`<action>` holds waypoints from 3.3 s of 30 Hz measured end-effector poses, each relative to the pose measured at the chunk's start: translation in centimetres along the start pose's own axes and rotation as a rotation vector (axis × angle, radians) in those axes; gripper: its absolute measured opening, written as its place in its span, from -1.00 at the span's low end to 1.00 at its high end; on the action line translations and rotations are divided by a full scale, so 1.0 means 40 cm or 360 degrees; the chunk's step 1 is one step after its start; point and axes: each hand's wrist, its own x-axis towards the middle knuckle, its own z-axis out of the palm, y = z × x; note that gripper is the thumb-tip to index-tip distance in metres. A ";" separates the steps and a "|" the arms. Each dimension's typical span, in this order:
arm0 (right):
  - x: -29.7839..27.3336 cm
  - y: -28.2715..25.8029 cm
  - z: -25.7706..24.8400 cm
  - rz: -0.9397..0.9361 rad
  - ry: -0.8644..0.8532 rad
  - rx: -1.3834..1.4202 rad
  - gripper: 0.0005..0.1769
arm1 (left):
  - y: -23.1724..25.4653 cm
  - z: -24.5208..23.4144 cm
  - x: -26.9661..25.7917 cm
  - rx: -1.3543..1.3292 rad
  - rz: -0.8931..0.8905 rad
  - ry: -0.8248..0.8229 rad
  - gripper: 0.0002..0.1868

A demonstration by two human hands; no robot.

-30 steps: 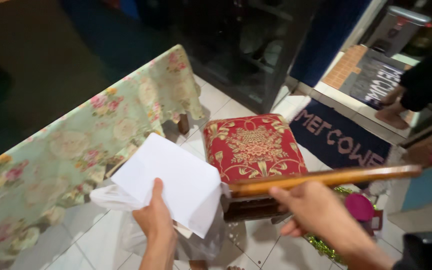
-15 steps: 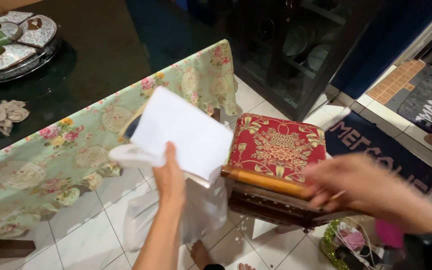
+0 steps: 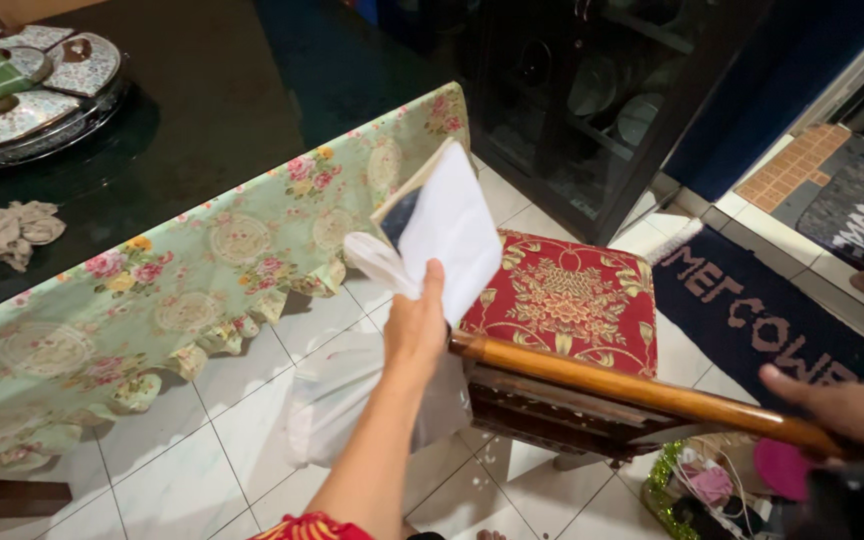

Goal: The person cleans a basket with a cloth and organizes several electronic items, cables, and a small notebook from a plastic bag into the basket on a table.

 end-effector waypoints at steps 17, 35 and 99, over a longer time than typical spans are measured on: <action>-0.313 -0.087 0.144 -0.0188 -0.0086 -0.0172 -0.34 | -0.053 0.003 0.106 -0.0418 0.0214 0.0366 -0.24; -0.325 -0.140 0.155 -0.0218 0.0150 -0.0110 -0.24 | -0.092 -0.071 -0.053 -0.0877 -0.0113 0.0312 -0.26; -0.517 -1.764 0.618 -0.1234 0.0577 -0.0250 -0.69 | 0.001 -0.659 0.679 -0.0884 -0.1013 0.2035 -0.29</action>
